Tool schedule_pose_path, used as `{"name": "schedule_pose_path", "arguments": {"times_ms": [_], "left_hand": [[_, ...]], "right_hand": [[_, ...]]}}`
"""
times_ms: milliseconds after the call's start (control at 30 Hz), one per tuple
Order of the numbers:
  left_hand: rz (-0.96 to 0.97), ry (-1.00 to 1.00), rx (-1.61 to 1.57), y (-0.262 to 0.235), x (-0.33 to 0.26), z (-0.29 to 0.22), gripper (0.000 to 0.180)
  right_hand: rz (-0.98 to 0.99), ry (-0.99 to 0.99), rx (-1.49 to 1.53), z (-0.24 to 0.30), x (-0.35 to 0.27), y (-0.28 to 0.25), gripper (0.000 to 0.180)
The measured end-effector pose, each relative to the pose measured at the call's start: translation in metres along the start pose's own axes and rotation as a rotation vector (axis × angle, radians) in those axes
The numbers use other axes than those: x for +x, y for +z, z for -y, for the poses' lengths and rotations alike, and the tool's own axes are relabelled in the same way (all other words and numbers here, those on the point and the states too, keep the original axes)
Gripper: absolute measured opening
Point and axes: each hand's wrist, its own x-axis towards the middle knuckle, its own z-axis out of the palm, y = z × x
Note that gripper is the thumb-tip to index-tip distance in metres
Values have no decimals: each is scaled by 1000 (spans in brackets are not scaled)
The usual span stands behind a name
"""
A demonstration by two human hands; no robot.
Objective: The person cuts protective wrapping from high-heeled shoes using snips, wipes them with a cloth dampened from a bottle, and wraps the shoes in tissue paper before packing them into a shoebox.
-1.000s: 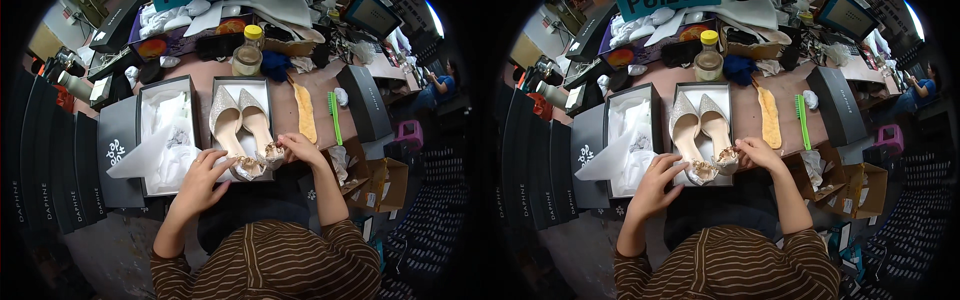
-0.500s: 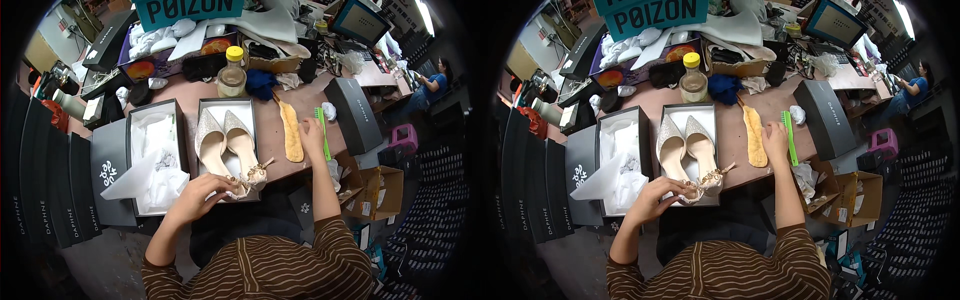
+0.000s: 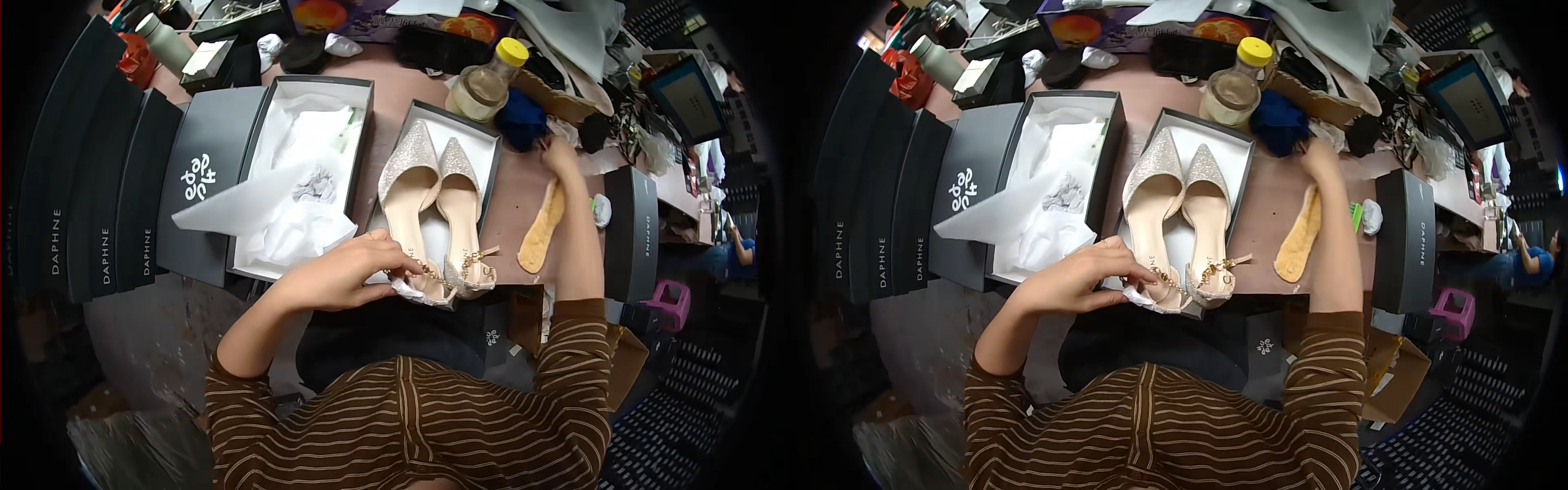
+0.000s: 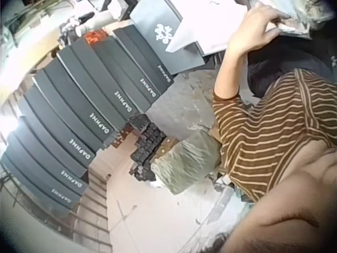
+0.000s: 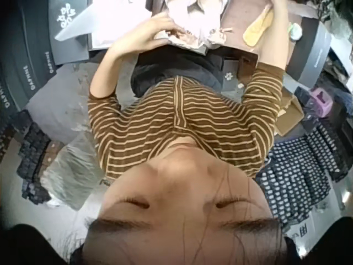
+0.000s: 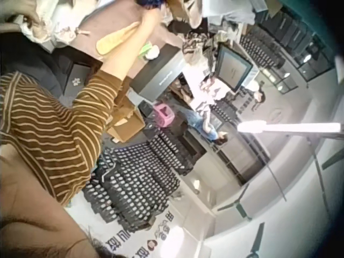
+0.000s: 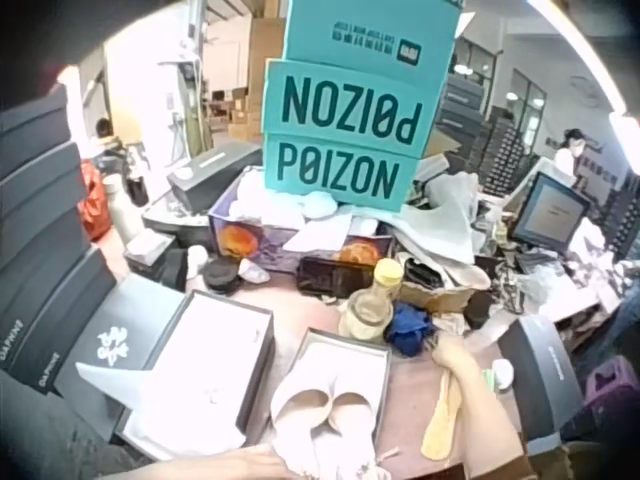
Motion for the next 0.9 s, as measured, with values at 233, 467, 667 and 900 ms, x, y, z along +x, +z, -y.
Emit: {"name": "schedule_pose_path", "arguments": {"times_ms": [233, 467, 667, 900], "left_hand": [[-130, 62, -62, 16, -11, 14, 31], [-771, -260, -81, 67, -7, -20, 21], [-707, -574, -913, 80, -17, -21, 16], [-574, -577, -595, 69, -1, -22, 12]], "right_hand": [[-26, 85, -368, 58, -106, -99, 22], [115, -22, 822, 97, -218, -114, 32], [333, 170, 1267, 144, -295, -91, 28], [144, -154, 1125, 130, -314, -77, 18]]}}
